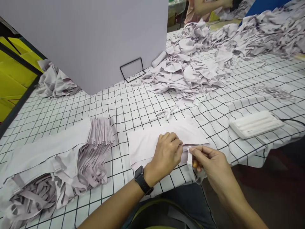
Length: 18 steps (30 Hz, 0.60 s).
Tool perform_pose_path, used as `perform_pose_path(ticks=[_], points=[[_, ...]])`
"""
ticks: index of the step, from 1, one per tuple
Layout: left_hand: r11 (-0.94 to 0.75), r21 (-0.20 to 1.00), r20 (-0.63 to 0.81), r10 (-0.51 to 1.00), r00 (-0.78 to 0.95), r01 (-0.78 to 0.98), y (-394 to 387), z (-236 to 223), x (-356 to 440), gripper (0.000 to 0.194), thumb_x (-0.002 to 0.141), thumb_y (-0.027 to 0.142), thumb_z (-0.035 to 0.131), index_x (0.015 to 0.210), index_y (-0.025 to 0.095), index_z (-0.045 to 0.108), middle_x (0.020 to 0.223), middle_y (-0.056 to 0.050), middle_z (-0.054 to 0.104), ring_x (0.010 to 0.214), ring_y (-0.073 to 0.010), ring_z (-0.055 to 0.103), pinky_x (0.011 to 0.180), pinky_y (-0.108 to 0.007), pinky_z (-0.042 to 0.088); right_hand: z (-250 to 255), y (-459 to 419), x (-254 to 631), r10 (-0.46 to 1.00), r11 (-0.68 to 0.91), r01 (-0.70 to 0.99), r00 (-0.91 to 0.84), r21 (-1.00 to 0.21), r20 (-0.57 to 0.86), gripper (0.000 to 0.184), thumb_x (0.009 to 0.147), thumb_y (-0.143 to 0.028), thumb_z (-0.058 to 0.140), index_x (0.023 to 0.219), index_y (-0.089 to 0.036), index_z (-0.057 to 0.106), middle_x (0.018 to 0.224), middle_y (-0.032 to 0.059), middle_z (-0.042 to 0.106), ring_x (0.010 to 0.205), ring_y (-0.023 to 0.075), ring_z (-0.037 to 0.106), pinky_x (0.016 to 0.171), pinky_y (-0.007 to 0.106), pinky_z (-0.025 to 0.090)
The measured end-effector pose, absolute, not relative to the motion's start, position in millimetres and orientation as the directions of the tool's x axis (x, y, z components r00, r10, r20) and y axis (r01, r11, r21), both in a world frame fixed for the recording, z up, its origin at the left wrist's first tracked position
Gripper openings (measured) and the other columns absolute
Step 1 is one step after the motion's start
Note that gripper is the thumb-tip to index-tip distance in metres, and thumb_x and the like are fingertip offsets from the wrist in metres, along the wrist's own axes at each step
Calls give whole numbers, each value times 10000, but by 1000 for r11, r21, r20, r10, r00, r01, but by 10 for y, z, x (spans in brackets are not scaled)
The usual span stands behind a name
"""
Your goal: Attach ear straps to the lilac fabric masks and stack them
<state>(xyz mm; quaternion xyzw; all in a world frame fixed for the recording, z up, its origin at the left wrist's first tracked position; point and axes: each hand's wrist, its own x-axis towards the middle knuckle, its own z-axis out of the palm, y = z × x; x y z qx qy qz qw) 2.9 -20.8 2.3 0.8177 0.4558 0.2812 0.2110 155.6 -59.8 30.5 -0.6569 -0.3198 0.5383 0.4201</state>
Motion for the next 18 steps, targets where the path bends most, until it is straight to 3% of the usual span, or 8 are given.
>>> perform_pose_path(ticks=[5, 11, 18], points=[[-566, 552, 358, 824, 439, 612, -225, 15, 39, 167, 942, 125, 570, 804, 160, 658, 870, -45, 660, 826, -191, 569, 740, -364, 425, 219, -528, 1535, 854, -422, -143, 268, -895, -445, 340, 668, -441, 871, 588, -176, 672, 500, 4, 578, 423, 105, 476, 398, 225, 382], [-587, 498, 356, 809, 467, 638, -237, 33, 62, 239, 984, 140, 510, 778, 164, 630, 834, -46, 642, 805, -187, 546, 748, -366, 398, 251, -491, 1517, 842, -444, -156, 265, -882, -470, 354, 654, -443, 868, 539, -186, 653, 472, 2, 549, 411, 104, 452, 389, 235, 373], [-655, 342, 381, 752, 537, 674, -248, 11, 62, 243, 982, 114, 490, 769, 157, 598, 802, -49, 599, 810, -201, 522, 774, -373, 394, 249, -470, 1516, 820, -472, -212, 251, -856, -514, 339, 612, -408, 893, 548, -178, 653, 469, -16, 523, 421, 91, 450, 384, 211, 356]])
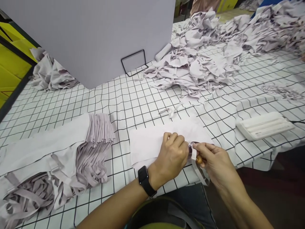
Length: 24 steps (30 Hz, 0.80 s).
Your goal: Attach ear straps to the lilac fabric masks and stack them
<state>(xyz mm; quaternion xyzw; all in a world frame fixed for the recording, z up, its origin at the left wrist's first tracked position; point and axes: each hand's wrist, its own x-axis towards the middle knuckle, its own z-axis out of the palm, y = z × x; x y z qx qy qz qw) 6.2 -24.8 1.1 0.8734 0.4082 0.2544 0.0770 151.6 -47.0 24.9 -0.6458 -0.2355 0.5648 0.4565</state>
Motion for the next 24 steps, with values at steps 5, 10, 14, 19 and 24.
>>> perform_pose_path(ticks=[5, 10, 14, 19, 24], points=[[-708, 250, 399, 697, 596, 660, -237, 52, 52, 259, 957, 63, 471, 735, 145, 577, 773, -50, 563, 768, -199, 485, 777, -361, 401, 288, -440, 1516, 816, -511, -195, 198, -837, -543, 373, 587, -366, 890, 476, -187, 582, 444, -37, 473, 394, 62, 383, 356, 186, 288], [-745, 214, 355, 662, 660, 632, -217, 56, 35, 291, 963, 42, 425, 735, 148, 570, 789, -63, 571, 765, -205, 484, 777, -358, 408, 377, -367, 1524, 782, -603, -102, 118, -791, -612, 442, 480, -432, 923, 443, -181, 561, 396, -54, 409, 372, 41, 310, 340, 173, 218], [-746, 214, 358, 661, 659, 631, -201, 14, 64, 271, 968, 48, 442, 756, 141, 583, 815, -65, 584, 805, -208, 502, 805, -353, 406, 363, -374, 1588, 792, -604, -19, 99, -797, -602, 489, 483, -524, 920, 484, -183, 570, 398, -58, 389, 374, 48, 303, 339, 182, 212], [-699, 318, 253, 713, 654, 640, -279, 120, -23, 141, 966, 123, 511, 899, 139, 633, 975, -83, 645, 952, -242, 553, 868, -416, 407, 339, -735, 1803, 911, -406, 337, 217, -849, -350, 405, 741, -582, 776, 650, -204, 660, 501, -13, 523, 446, 121, 468, 414, 227, 383], [-564, 591, 292, 816, 500, 577, -459, 277, -439, 189, 934, 170, 587, 1112, 171, 649, 1173, -87, 655, 1083, -238, 582, 945, -431, 450, 191, -1289, 1863, 905, -256, 596, -129, -761, -406, 394, 862, -574, 642, 706, -227, 741, 613, 22, 690, 573, 200, 643, 550, 265, 494]])
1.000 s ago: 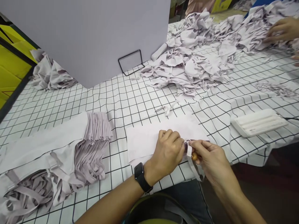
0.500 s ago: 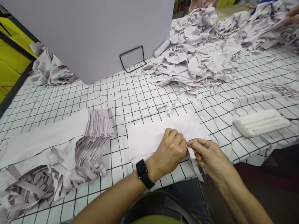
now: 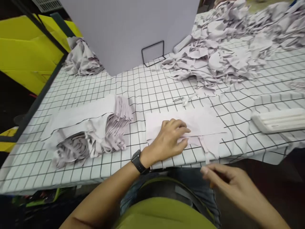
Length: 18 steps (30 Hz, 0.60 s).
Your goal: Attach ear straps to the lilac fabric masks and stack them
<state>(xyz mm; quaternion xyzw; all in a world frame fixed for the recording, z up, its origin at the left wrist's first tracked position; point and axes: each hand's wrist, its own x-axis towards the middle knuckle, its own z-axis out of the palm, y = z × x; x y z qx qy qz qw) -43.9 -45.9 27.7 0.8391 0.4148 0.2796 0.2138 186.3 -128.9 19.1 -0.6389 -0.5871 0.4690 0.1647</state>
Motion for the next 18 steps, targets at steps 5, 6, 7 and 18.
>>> perform_pose_path(ticks=[5, 6, 7, 18], points=[[-528, 614, 341, 848, 406, 586, -681, 204, -809, 187, 930, 86, 536, 1032, 164, 673, 1111, -95, 646, 1049, -221, 584, 928, -382, 514, -369, -1523, 1383, 876, -203, 454, -311, -868, -368, 424, 791, -528, 705, 1061, -212, 788, 1016, 115, 793, 933, 327, 722, 841, 407, 556], [-543, 596, 345, 838, 422, 591, -733, 179, -844, 190, 927, 75, 533, 1025, 160, 672, 1103, -97, 638, 1041, -220, 579, 927, -379, 516, -476, -1519, 1274, 892, -201, 429, -291, -881, -346, 433, 755, -527, 736, 1042, -207, 786, 1002, 121, 789, 931, 334, 713, 860, 432, 547], [-556, 580, 344, 830, 439, 596, -786, 155, -866, 180, 932, 78, 534, 1022, 155, 669, 1090, -100, 629, 1029, -218, 574, 923, -374, 517, -562, -1503, 1179, 902, -197, 409, -280, -891, -328, 424, 735, -535, 754, 995, -203, 788, 963, 120, 787, 914, 336, 705, 865, 447, 539], [-597, 363, 247, 802, 544, 715, -1057, 17, -901, 193, 1010, 319, 568, 1134, 172, 593, 1176, -104, 569, 1050, -240, 506, 964, -390, 470, -273, -1640, 1106, 853, -108, 283, -467, -953, -236, 412, 893, -600, 630, 837, -199, 709, 756, 44, 741, 783, 229, 681, 799, 330, 511]])
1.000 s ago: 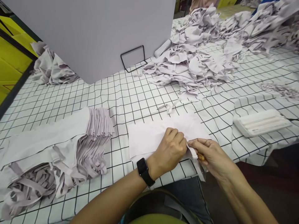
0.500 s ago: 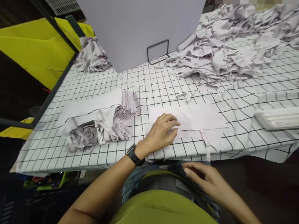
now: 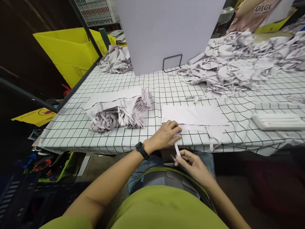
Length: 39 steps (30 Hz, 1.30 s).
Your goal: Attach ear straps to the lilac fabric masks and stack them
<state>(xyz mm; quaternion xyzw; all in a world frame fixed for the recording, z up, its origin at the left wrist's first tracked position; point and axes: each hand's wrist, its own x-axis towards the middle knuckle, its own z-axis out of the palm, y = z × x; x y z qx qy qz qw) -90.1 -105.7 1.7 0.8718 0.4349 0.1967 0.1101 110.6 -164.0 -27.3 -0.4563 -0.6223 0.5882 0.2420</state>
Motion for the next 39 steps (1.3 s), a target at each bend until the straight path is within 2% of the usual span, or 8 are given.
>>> perform_pose_path(ticks=[6, 12, 15, 18, 23, 26, 31, 39], points=[[-602, 304, 229, 799, 556, 739, -1060, 30, -888, 203, 1015, 317, 557, 1130, 155, 596, 1183, -111, 572, 1058, -250, 509, 948, -389, 471, 71, -2049, 1422, 866, -79, 447, -412, -891, -284, 520, 915, -646, 567, 757, -201, 783, 850, 98, 770, 865, 274, 692, 837, 349, 514], [-607, 340, 264, 795, 546, 719, -1055, 16, -893, 195, 1010, 315, 562, 1121, 159, 598, 1164, -110, 579, 1033, -245, 515, 932, -389, 480, 339, -2246, 1684, 857, -279, 434, -291, -857, -426, 627, 864, -674, 631, 1240, -183, 737, 671, 57, 735, 679, 236, 675, 728, 342, 545], [-608, 369, 280, 794, 539, 703, -1044, -10, -907, 173, 1009, 315, 561, 1103, 174, 598, 1151, -108, 582, 1022, -246, 518, 924, -397, 483, 496, -2287, 1776, 844, -332, 413, -271, -848, -462, 518, 840, -673, 671, 1014, -201, 796, 628, 50, 702, 653, 220, 659, 684, 317, 537], [-604, 398, 292, 797, 529, 690, -1031, -49, -911, 162, 1011, 322, 548, 1098, 194, 596, 1142, -104, 584, 1021, -249, 523, 925, -413, 488, 635, -2294, 1789, 854, -418, 311, -187, -854, -486, 439, 769, -641, 773, 847, -210, 810, 683, 70, 738, 698, 231, 684, 708, 322, 550], [-592, 551, 389, 806, 446, 589, -1150, 64, -851, 144, 1009, 248, 503, 1089, 195, 610, 1174, -126, 599, 1100, -262, 559, 959, -442, 495, 667, -2116, 1643, 832, -541, -49, -176, -839, -526, 426, 723, -535, 869, 1027, -239, 834, 910, 114, 811, 866, 250, 728, 839, 353, 562], [-610, 680, 483, 790, 377, 407, -1348, 303, -798, 158, 990, 178, 477, 1077, 208, 606, 1146, -111, 632, 1118, -236, 589, 966, -411, 501, 587, -1918, 1524, 837, -532, -64, -189, -844, -514, 477, 677, -509, 908, 1066, -242, 836, 951, 117, 812, 827, 218, 696, 839, 348, 556], [-676, 635, 485, 725, 489, 373, -1573, 563, -758, 202, 907, 91, 511, 1052, 190, 612, 1071, -86, 666, 1033, -218, 590, 936, -398, 467, 490, -1673, 1325, 857, -500, -58, -181, -864, -483, 487, 572, -528, 945, 929, -206, 864, 807, 98, 787, 659, 158, 554, 710, 307, 535], [-594, 710, 476, 801, 364, 378, -1482, 376, -722, 76, 925, 138, 569, 920, 171, 637, 872, -62, 681, 874, -193, 578, 813, -347, 482, 419, -1562, 1243, 920, -306, 229, -178, -924, -349, 388, 808, -573, 763, 902, -210, 862, 677, 41, 695, 654, 186, 572, 623, 289, 501]])
